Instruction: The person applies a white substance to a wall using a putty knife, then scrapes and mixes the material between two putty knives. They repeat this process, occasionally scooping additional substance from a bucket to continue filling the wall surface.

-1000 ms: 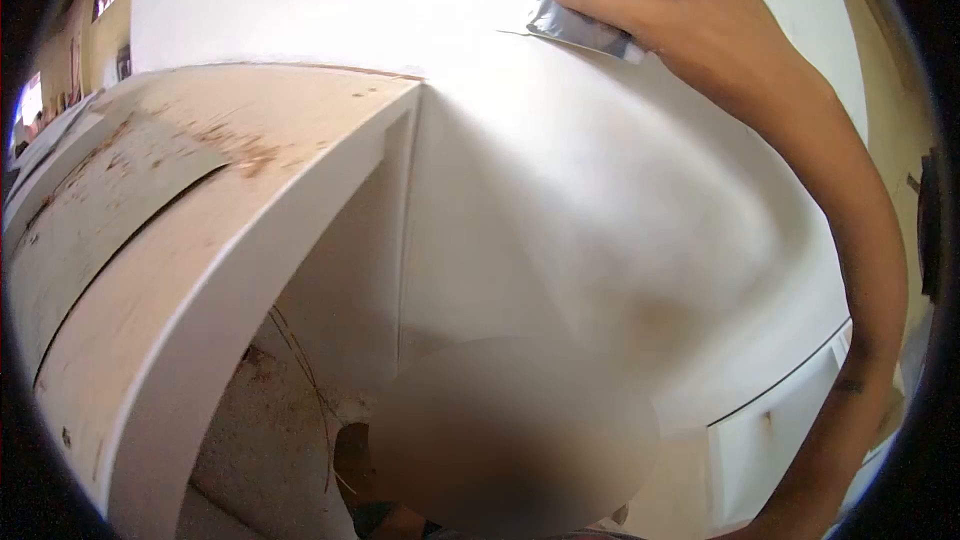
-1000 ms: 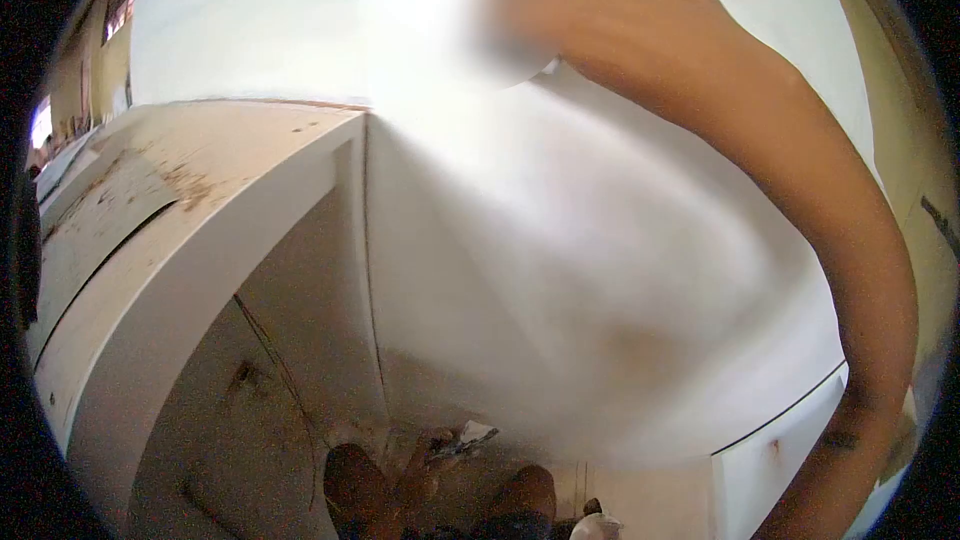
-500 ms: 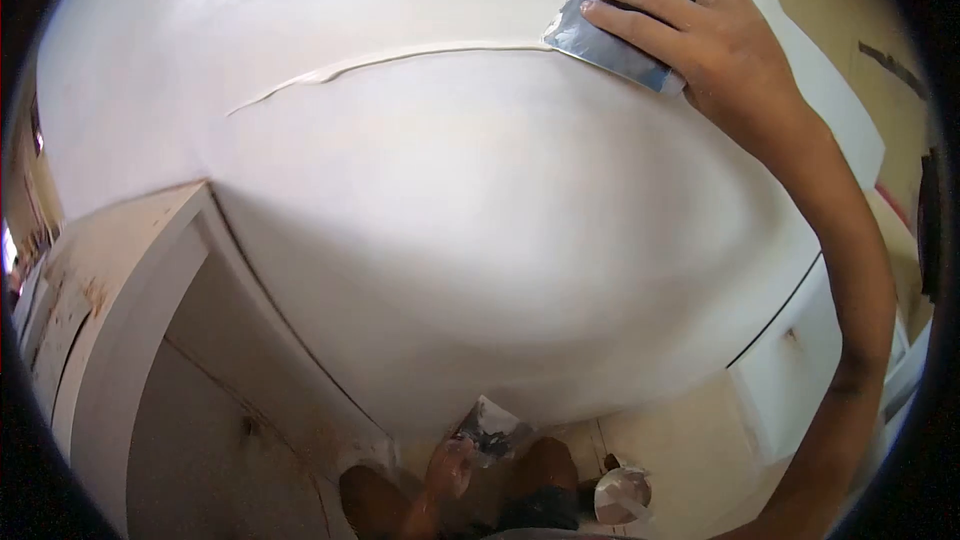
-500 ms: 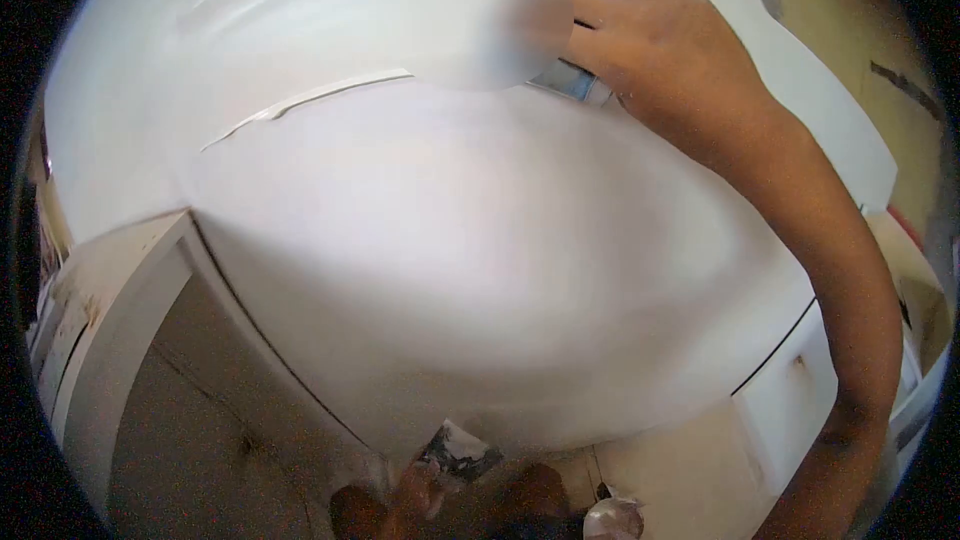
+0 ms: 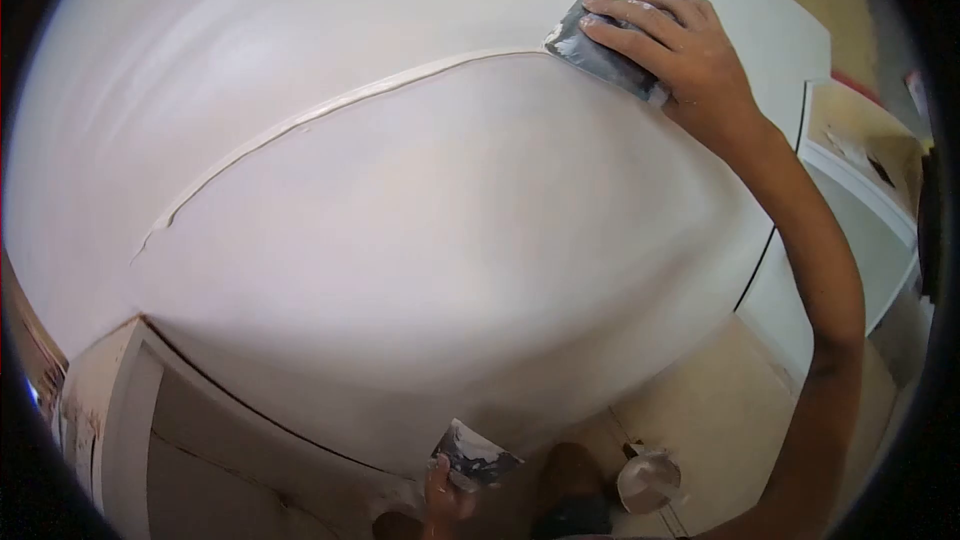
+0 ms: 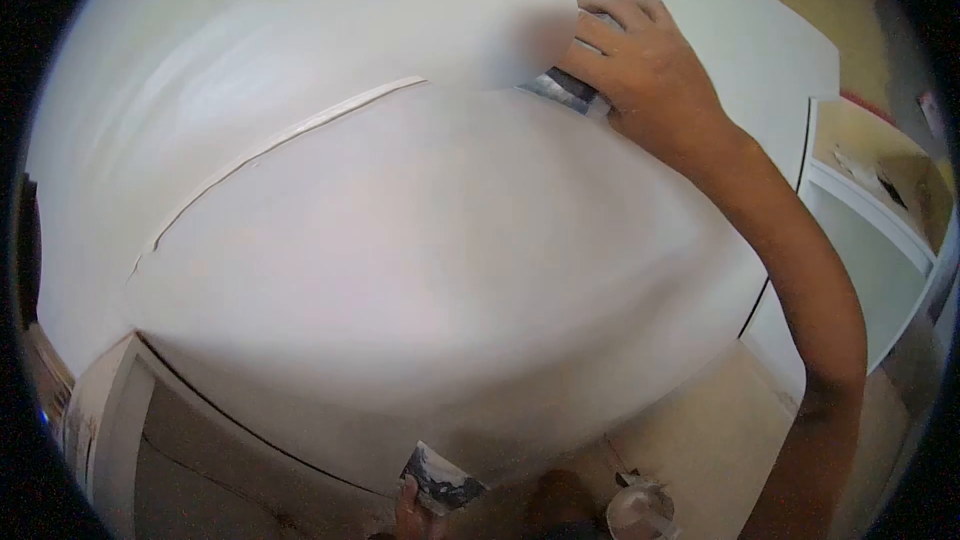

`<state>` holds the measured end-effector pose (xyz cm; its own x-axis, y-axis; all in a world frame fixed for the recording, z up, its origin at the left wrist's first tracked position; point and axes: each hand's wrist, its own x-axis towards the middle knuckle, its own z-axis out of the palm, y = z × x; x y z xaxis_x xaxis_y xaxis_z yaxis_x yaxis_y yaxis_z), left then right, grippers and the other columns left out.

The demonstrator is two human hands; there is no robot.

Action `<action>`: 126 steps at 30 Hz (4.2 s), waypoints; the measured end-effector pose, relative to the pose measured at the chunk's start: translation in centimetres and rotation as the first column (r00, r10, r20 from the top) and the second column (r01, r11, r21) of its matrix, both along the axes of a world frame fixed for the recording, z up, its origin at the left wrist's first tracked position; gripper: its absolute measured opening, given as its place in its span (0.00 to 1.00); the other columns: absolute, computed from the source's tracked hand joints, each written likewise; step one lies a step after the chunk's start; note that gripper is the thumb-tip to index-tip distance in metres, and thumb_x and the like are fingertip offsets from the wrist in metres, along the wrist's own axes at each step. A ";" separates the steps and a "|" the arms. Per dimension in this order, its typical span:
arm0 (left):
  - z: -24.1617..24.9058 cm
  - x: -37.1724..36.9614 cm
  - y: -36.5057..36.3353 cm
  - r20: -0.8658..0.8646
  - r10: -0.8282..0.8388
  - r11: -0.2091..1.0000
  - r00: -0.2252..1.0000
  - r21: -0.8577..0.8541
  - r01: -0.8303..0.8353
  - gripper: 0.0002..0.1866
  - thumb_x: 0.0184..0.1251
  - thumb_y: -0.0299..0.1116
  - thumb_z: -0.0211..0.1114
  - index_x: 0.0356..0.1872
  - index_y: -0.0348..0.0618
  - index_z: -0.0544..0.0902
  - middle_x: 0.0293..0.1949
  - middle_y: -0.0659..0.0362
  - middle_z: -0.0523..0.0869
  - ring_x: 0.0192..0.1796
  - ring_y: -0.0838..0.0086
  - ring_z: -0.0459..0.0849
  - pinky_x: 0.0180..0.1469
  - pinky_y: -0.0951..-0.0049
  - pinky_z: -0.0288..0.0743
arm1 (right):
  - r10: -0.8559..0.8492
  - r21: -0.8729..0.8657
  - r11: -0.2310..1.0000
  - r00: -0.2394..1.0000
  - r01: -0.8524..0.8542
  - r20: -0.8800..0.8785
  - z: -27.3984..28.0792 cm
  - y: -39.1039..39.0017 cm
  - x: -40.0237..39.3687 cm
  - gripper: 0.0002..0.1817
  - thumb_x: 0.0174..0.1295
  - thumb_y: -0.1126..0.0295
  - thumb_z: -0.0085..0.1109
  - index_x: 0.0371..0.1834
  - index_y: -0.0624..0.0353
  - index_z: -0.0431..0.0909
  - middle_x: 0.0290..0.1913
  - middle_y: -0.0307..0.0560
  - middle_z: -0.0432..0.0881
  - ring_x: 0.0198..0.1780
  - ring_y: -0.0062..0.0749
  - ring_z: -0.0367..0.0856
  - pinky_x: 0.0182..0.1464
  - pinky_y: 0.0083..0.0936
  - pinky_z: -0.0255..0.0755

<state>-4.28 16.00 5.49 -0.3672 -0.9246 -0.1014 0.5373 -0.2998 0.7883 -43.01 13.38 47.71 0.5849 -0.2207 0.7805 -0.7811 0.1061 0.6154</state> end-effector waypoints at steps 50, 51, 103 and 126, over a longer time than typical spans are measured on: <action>11.8 0.4 0.8 0.559 0.304 0.194 0.771 -0.829 0.525 0.30 0.51 0.16 0.62 0.60 0.49 0.79 0.65 0.45 0.73 0.66 0.47 0.73 0.66 0.55 0.67 | 0.055 0.025 0.976 0.350 -0.218 0.935 -4.7 4.3 4.3 0.16 0.60 0.66 0.53 0.37 0.73 0.78 0.35 0.63 0.83 0.38 0.55 0.82 0.45 0.43 0.74; 9.6 2.0 0.6 0.560 0.304 0.231 0.771 -0.828 0.510 0.30 0.54 0.14 0.58 0.60 0.48 0.78 0.64 0.44 0.74 0.67 0.48 0.73 0.67 0.55 0.66 | 0.021 0.043 0.988 0.398 -0.151 0.917 -4.1 3.6 5.3 0.15 0.59 0.68 0.51 0.37 0.74 0.78 0.37 0.66 0.82 0.40 0.60 0.80 0.48 0.45 0.74; -0.4 13.8 2.7 -0.305 0.519 0.835 0.798 -0.018 -0.550 0.28 0.74 0.42 0.56 0.69 0.40 0.64 0.50 0.52 0.83 0.49 0.61 0.85 0.49 0.62 0.82 | 0.546 0.225 0.734 0.753 -0.641 0.367 -4.6 -0.9 43.4 0.15 0.57 0.73 0.57 0.48 0.66 0.79 0.44 0.50 0.79 0.47 0.40 0.78 0.43 0.37 0.78; 16.4 11.1 1.6 -0.050 0.549 0.435 0.834 -0.835 -0.337 0.22 0.73 0.29 0.55 0.66 0.40 0.68 0.64 0.48 0.72 0.67 0.57 0.73 0.70 0.58 0.64 | -0.490 -0.717 0.147 -0.680 -0.681 0.545 -21.2 5.3 29.8 0.16 0.63 0.73 0.57 0.54 0.62 0.74 0.49 0.45 0.80 0.49 0.40 0.81 0.48 0.38 0.78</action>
<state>6.78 17.65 21.91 0.0490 -0.6762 0.7351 0.2053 0.7271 0.6551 -13.19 18.70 26.55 -0.0354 -0.9897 0.1389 0.6259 -0.1303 -0.7690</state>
